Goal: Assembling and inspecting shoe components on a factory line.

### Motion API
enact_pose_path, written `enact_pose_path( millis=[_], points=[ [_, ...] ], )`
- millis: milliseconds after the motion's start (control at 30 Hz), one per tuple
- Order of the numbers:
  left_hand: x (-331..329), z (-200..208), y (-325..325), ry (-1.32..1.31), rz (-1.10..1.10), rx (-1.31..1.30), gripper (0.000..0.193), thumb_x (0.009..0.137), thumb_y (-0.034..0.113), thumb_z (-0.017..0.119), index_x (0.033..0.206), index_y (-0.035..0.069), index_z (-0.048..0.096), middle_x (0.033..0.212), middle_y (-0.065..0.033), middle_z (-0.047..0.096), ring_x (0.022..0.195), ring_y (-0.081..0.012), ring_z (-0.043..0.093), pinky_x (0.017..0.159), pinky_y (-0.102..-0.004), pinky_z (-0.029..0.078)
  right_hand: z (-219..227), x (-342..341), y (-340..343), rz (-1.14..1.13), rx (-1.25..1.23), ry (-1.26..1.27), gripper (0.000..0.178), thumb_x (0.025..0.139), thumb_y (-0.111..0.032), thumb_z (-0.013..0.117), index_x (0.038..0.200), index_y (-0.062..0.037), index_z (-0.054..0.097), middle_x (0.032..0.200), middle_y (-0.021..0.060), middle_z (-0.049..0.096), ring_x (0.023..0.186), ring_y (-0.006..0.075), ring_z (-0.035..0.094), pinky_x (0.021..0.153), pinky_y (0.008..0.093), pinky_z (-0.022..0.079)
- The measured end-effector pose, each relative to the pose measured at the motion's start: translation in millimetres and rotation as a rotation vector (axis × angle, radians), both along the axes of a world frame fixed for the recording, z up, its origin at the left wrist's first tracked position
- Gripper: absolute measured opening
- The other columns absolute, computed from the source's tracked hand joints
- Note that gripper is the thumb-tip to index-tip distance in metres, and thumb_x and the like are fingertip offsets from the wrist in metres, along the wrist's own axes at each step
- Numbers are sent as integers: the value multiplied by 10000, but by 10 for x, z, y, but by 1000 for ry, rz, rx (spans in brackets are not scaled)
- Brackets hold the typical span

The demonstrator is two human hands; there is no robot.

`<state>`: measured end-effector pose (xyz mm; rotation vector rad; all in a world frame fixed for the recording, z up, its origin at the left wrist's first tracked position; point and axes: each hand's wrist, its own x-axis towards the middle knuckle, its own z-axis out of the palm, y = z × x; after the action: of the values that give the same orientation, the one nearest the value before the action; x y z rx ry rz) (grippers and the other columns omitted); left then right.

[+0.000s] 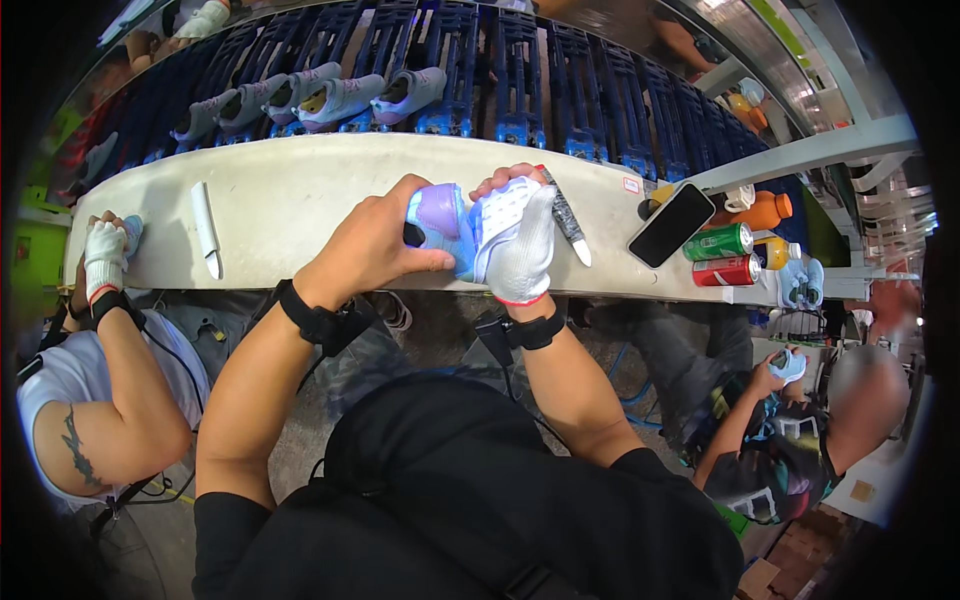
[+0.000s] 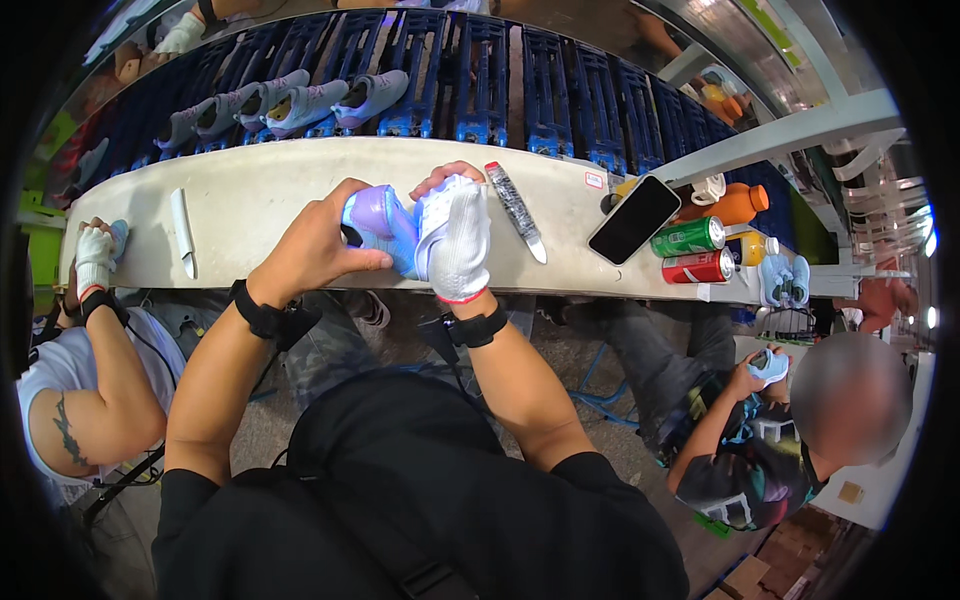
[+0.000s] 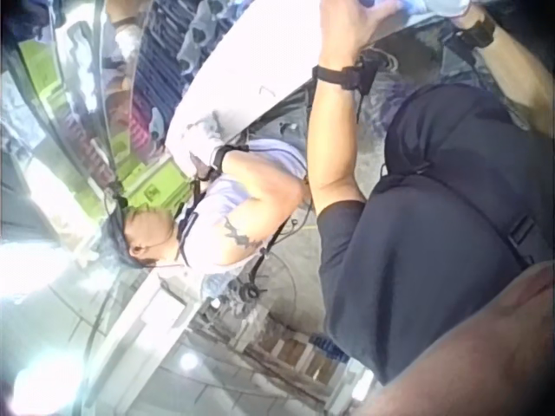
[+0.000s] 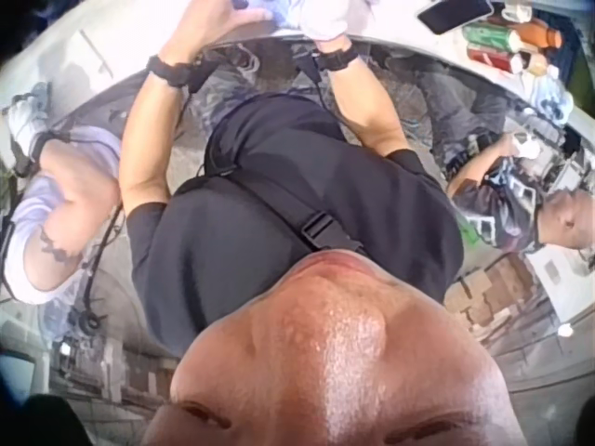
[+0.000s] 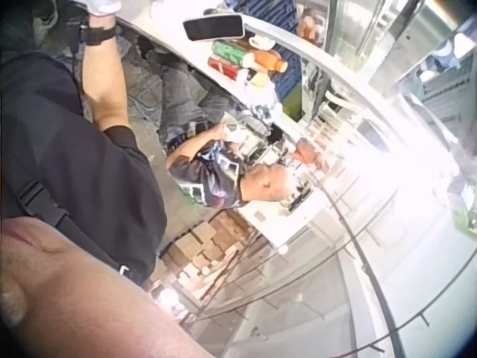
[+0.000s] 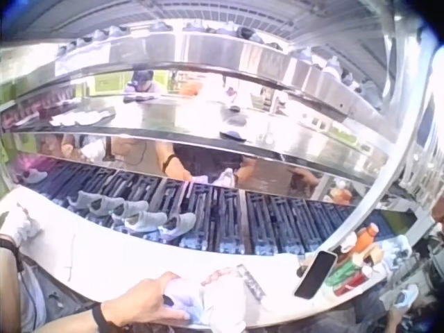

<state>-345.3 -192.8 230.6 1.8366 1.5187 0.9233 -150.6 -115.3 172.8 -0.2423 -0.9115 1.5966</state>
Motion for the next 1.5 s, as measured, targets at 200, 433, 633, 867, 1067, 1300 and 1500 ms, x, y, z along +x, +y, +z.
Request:
enact_pose_path(
  millis=[200,433,633,867,1067,1300,1500],
  points=[
    [-6,200,198,155,-64,-39,755,793,421,972,1296,-8,605,985,-272,778,962,-489,753,825,-512,589,360,46,-81,-49,135,-688,432,1193,-428,491,1445,-78,508,1224,63,588,1107,150,572,1003,338,488],
    [433,266,270,238,-63,133,720,774,442,965,1232,17,605,826,-226,737,818,-466,739,734,-519,569,258,307,-24,6,22,-580,661,1187,-636,335,1465,-70,535,1293,73,590,1196,186,603,1090,366,500],
    [735,327,193,291,-60,186,589,785,356,954,1152,51,609,950,-194,759,853,-422,759,748,-490,597,266,395,-194,-404,160,-531,425,1232,-369,334,1281,-35,593,1213,127,657,1148,230,638,1098,404,489],
    [829,341,137,390,-81,286,571,778,348,951,1112,58,590,883,-149,745,814,-375,763,718,-457,605,282,523,-283,-549,299,-614,141,1133,-96,521,1128,-8,631,1120,152,702,1015,241,670,958,386,552],
    [627,529,-75,501,-171,262,640,762,345,961,1220,76,604,1094,-152,728,1012,-359,739,836,-480,598,304,576,-485,-585,545,-734,112,1059,-51,633,1168,-24,626,1148,173,693,1048,271,685,968,397,551],
    [313,590,-724,74,-212,-39,1066,724,539,982,1569,81,522,1568,-223,527,1448,-457,553,1187,-482,485,31,798,-579,-235,890,-946,1070,619,-581,1025,1457,-64,608,1379,185,708,1235,397,705,1080,480,548],
    [383,163,-922,-224,23,226,511,759,330,994,1079,50,711,1418,-193,693,1470,-448,552,1215,-537,446,45,399,-648,-401,1105,-1041,685,753,-355,919,1327,-66,681,1201,124,761,1091,355,745,971,475,562]
  ],
)
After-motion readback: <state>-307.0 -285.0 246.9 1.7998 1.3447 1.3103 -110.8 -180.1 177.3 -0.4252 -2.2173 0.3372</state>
